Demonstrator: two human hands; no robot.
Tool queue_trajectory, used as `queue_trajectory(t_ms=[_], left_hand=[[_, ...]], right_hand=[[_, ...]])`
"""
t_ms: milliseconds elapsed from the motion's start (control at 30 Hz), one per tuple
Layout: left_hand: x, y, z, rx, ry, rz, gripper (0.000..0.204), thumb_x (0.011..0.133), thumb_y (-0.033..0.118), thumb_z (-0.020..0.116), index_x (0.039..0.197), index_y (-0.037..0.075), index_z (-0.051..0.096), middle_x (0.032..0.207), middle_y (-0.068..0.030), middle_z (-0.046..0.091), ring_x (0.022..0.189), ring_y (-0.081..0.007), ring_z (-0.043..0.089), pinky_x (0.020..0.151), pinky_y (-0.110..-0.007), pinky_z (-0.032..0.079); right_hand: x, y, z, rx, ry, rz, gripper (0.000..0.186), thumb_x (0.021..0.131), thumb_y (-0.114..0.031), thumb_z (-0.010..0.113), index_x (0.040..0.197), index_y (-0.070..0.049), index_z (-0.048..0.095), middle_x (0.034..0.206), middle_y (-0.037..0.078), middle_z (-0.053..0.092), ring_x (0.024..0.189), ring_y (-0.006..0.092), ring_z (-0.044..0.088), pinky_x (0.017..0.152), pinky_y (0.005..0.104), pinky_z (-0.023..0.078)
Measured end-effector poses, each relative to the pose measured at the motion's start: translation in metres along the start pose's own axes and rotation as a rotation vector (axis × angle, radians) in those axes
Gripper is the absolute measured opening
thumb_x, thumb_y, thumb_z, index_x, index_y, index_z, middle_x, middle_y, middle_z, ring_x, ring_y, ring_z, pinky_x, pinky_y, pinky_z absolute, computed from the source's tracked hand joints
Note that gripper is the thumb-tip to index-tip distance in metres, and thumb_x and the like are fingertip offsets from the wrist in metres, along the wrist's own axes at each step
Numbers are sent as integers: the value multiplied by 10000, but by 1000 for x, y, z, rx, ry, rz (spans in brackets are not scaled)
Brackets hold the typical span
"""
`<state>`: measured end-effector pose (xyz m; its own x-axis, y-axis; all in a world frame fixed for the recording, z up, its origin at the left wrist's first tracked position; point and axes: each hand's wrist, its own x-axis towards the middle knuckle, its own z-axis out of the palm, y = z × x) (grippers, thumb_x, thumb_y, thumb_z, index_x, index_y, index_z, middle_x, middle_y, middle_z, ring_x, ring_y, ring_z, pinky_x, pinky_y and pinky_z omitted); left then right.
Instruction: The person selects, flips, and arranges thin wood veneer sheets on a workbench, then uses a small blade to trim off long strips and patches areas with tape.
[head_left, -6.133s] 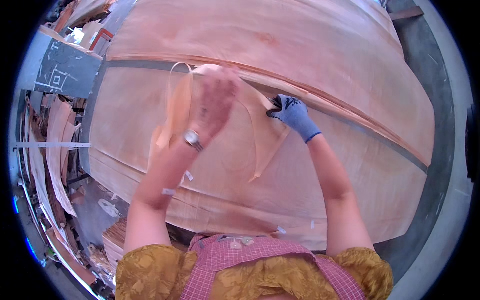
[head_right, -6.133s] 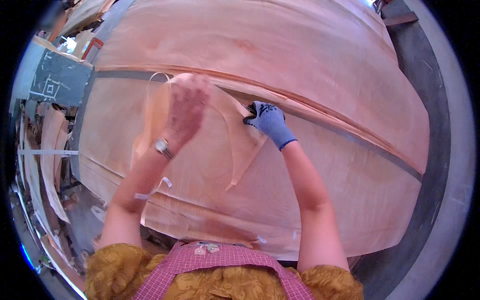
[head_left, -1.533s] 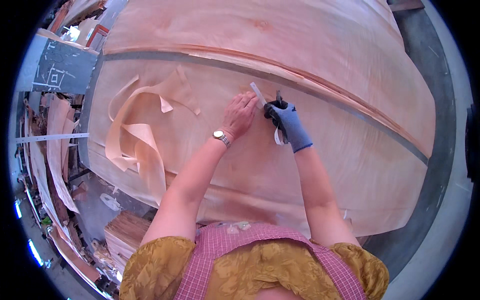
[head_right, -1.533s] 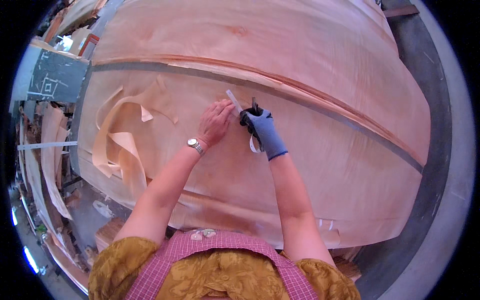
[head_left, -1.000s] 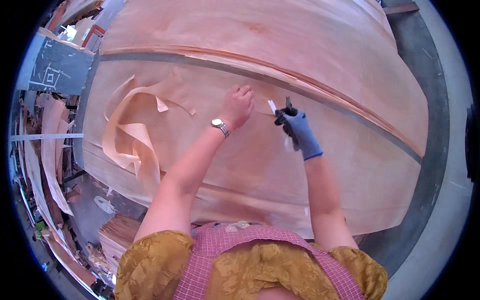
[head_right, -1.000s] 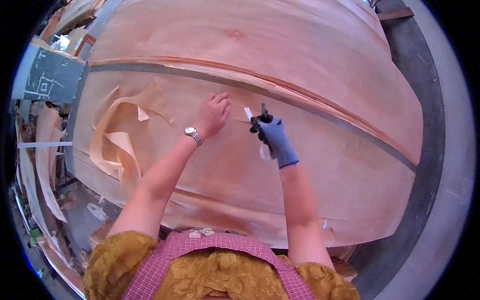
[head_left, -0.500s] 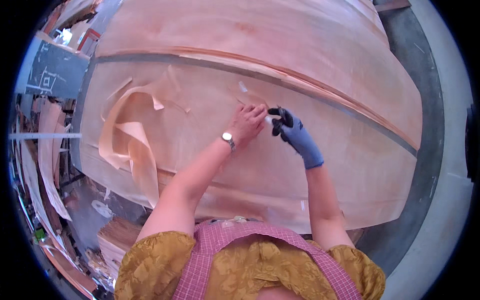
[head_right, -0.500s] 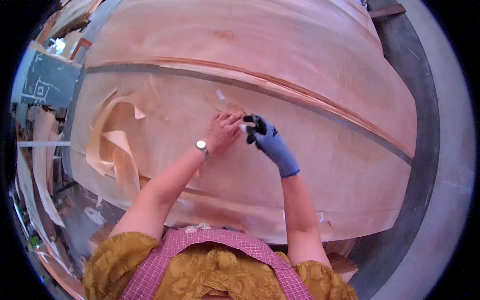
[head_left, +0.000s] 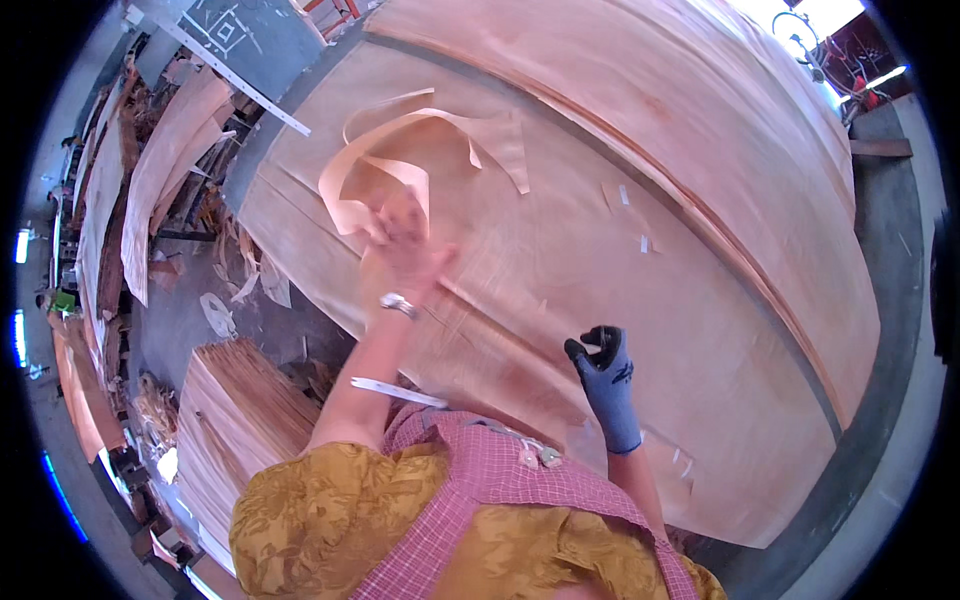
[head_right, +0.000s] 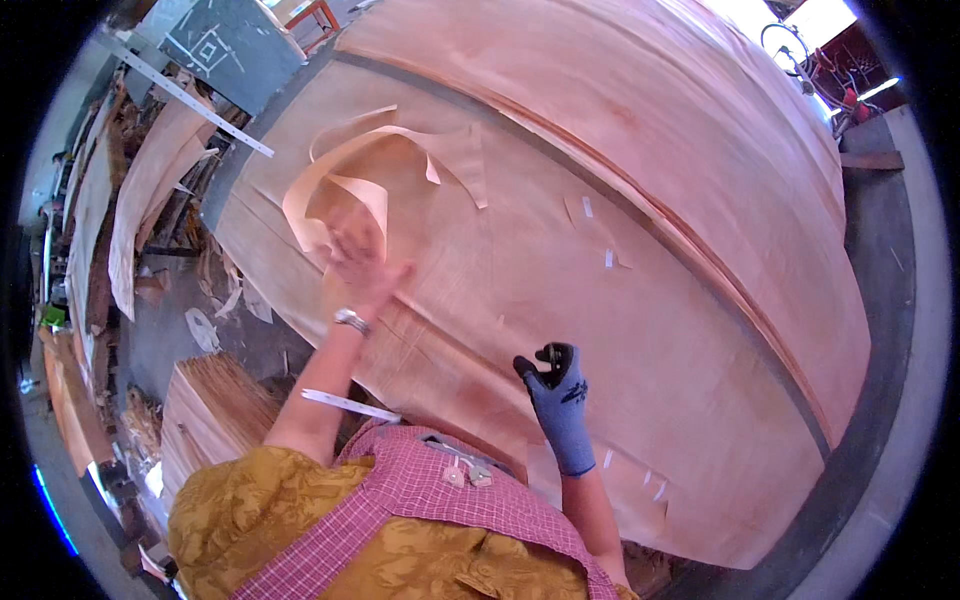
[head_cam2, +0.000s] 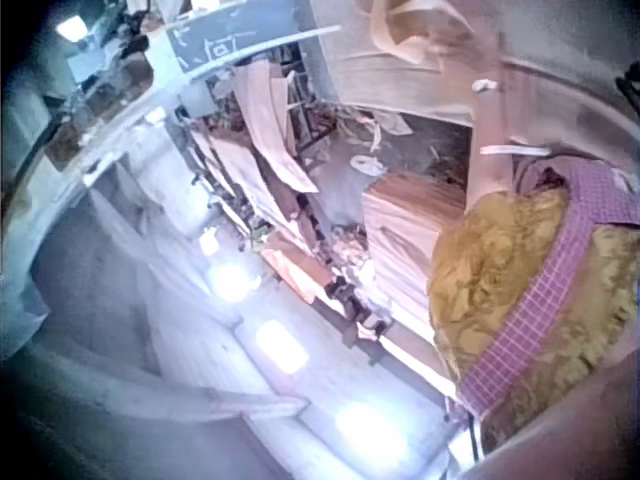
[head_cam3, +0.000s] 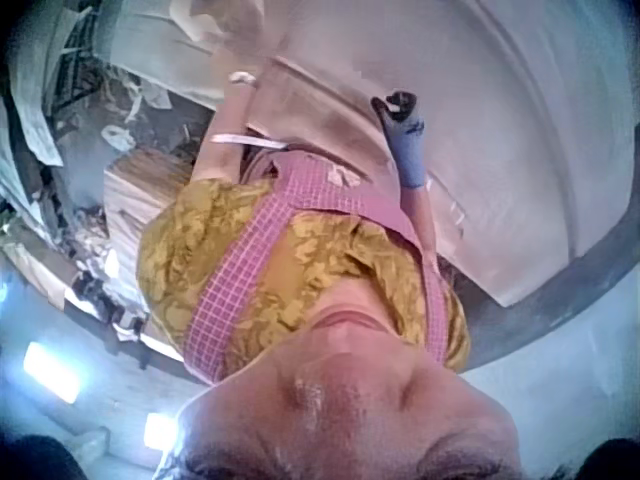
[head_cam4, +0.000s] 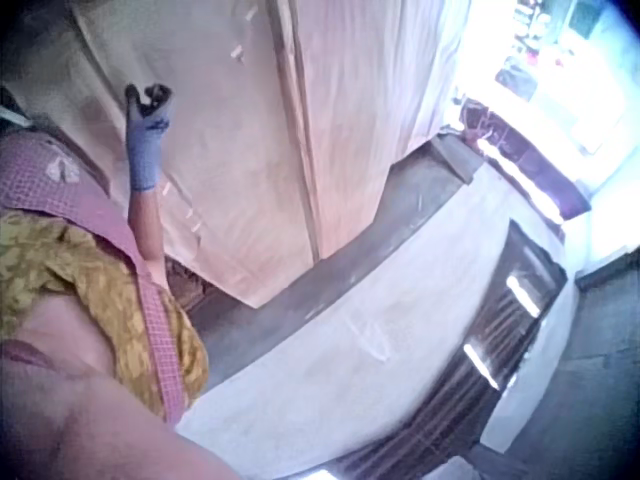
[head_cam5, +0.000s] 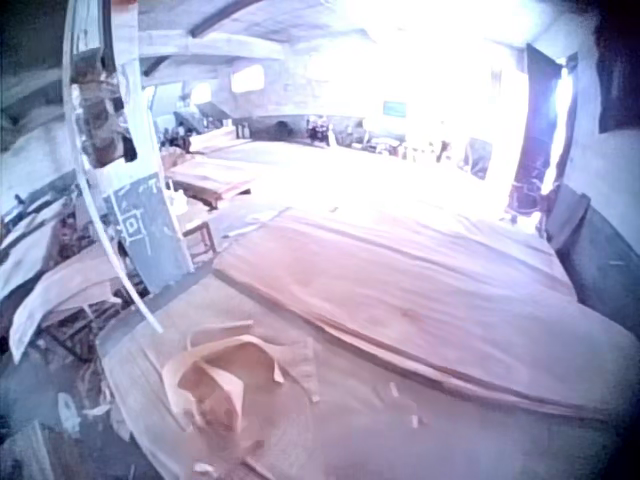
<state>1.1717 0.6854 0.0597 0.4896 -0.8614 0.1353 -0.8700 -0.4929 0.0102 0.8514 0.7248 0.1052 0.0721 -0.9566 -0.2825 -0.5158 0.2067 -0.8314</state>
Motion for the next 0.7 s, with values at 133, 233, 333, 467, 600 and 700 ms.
queue_trajectory(t_ms=[133, 233, 333, 467, 600, 700], left_hand=[[23, -80, 24, -158, -116, -225, 830, 708, 307, 781, 1422, 111, 406, 1209, -261, 574, 1096, -353, 589, 921, -516, 447], [33, -137, 32, -354, -135, -107, 460, 791, 306, 699, 1163, 45, 625, 874, -155, 698, 756, -331, 673, 709, -446, 523], [18, -53, -32, -660, -56, 83, 172, 799, 113, 706, 932, 24, 643, 800, -88, 667, 674, -153, 631, 620, -293, 521], [-51, 42, -142, -1595, -482, 291, 165, 922, 64, 616, 1076, 7, 633, 1000, -11, 670, 855, -80, 618, 761, -245, 511], [-50, 55, -176, -1692, -706, 436, 298, 961, 147, 594, 1222, 3, 586, 1140, -57, 645, 971, -90, 615, 828, -266, 512], [-23, 28, -151, -1453, -768, 303, 327, 966, 217, 596, 1228, 21, 592, 1141, -40, 650, 957, -99, 626, 822, -256, 511]], right_hand=[[-34, 29, 19, 84, -90, 88, 379, 813, -209, 794, 1017, -11, 543, 869, 108, 663, 727, 139, 626, 653, 283, 521], [-50, 27, 40, 104, -174, 36, 364, 824, -184, 782, 1065, -3, 578, 903, 111, 671, 755, 134, 630, 674, 276, 524], [-50, 0, 62, 338, -99, -187, 472, 803, -172, 801, 1173, 7, 569, 1003, 109, 668, 772, 134, 626, 689, 277, 527], [-42, -66, 78, 758, 49, -352, 480, 804, -141, 795, 1202, 8, 572, 1033, 97, 671, 791, 144, 637, 728, 285, 522], [-26, -50, 30, 893, -204, -28, 262, 875, -137, 716, 1095, -7, 655, 904, 65, 679, 803, 160, 646, 749, 288, 512], [9, -7, -57, 568, -140, -27, 309, 890, -252, 706, 1097, -25, 670, 917, 42, 678, 797, 154, 630, 738, 293, 507]])
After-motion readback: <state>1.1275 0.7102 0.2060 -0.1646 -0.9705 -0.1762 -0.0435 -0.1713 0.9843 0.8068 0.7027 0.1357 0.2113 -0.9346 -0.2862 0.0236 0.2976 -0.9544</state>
